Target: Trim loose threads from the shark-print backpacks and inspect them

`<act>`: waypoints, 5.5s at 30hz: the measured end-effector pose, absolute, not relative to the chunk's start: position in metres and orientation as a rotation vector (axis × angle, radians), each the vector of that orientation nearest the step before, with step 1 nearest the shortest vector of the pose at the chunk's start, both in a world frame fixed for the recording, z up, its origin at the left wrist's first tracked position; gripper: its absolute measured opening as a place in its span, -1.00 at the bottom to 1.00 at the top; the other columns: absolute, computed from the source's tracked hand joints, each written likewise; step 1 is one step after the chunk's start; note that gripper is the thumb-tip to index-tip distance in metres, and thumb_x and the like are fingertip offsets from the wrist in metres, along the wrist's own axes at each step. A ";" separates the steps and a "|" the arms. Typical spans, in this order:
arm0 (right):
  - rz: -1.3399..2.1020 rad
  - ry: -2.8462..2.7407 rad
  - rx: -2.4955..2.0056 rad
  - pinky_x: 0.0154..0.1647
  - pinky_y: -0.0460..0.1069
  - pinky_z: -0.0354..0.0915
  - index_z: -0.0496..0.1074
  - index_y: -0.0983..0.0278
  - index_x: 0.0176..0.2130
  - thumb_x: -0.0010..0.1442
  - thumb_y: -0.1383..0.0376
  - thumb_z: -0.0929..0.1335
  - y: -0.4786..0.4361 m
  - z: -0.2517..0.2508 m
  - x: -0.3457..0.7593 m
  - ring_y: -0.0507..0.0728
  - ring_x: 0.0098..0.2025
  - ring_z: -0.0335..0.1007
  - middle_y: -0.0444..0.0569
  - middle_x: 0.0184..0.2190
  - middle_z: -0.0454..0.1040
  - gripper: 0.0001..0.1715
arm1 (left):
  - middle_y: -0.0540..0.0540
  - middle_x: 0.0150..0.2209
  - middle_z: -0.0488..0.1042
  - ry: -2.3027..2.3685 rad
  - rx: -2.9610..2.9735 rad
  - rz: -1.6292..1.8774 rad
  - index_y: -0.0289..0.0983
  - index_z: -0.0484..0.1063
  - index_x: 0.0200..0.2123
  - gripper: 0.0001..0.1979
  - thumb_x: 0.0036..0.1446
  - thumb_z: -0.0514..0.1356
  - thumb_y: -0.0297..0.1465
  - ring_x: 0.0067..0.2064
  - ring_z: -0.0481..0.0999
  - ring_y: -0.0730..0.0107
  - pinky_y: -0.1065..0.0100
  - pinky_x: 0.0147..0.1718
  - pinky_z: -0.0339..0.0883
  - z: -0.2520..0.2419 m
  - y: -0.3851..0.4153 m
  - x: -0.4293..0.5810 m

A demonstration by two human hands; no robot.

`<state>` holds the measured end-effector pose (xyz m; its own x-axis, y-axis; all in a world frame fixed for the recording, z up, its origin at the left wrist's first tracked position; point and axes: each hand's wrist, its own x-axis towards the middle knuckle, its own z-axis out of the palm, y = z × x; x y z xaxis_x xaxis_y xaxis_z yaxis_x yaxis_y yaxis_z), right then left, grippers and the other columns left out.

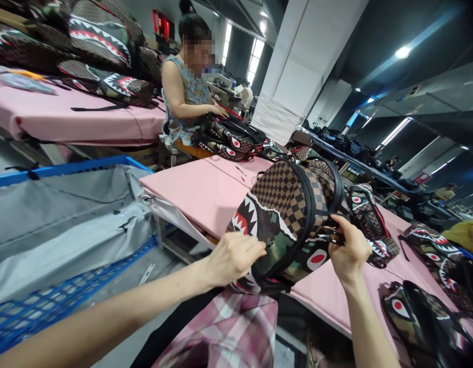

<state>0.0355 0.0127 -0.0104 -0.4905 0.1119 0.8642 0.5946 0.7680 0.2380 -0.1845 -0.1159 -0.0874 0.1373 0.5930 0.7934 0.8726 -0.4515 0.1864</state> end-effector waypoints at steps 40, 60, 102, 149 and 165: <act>-0.006 -1.974 -0.516 -0.40 -0.06 0.27 0.35 0.18 -0.11 0.19 0.35 0.27 0.044 -0.031 0.048 0.05 -0.42 0.33 -0.10 -0.42 0.41 -0.76 | -0.06 -0.48 0.52 -2.214 -1.949 -0.700 -0.22 0.58 -0.42 -0.81 -0.09 0.22 -0.28 -0.44 0.38 0.32 0.41 -0.48 0.06 0.064 -0.002 -0.291; 0.546 -1.702 -0.505 -0.21 -0.04 0.26 0.45 0.18 -0.15 0.18 0.28 0.29 0.056 -0.043 0.019 0.05 -0.28 0.36 -0.11 -0.28 0.49 -0.77 | -0.11 -0.61 0.28 -0.829 -2.443 -0.321 -0.29 0.35 -0.54 -0.88 0.02 0.11 -0.45 -0.58 0.27 0.34 0.30 -0.68 0.07 -0.070 -0.074 -0.067; 0.663 -1.905 -0.820 -0.31 -0.04 0.34 0.51 0.26 -0.25 0.08 0.33 0.27 0.019 -0.016 0.040 0.09 -0.33 0.46 -0.06 -0.32 0.56 -0.73 | 0.04 -0.64 0.36 -1.539 -2.983 -0.521 -0.28 0.48 -0.61 -0.75 -0.04 0.16 -0.25 -0.56 0.26 0.51 0.49 -0.54 0.07 0.091 0.024 -0.175; 1.471 -1.788 -0.727 -0.53 -0.11 -0.05 0.36 0.34 -0.56 -0.18 0.22 0.41 0.072 0.023 0.025 -0.08 -0.58 0.01 -0.22 -0.65 0.23 -0.77 | -0.06 -0.21 0.49 -1.471 -2.610 -0.328 -0.26 0.45 -0.18 -0.72 0.01 0.09 -0.45 -0.25 0.42 0.39 0.47 -0.28 0.20 0.098 0.019 -0.177; 1.564 -1.721 -0.796 -0.64 -0.12 -0.24 0.36 0.35 -0.53 -0.25 0.15 0.46 0.076 0.021 0.027 -0.12 -0.65 -0.08 -0.23 -0.67 0.19 -0.65 | 0.04 -0.58 0.28 -1.802 -3.073 -0.723 -0.39 0.41 -0.52 -0.72 -0.01 0.10 -0.27 -0.51 0.22 0.52 0.48 -0.49 0.10 0.098 0.049 -0.192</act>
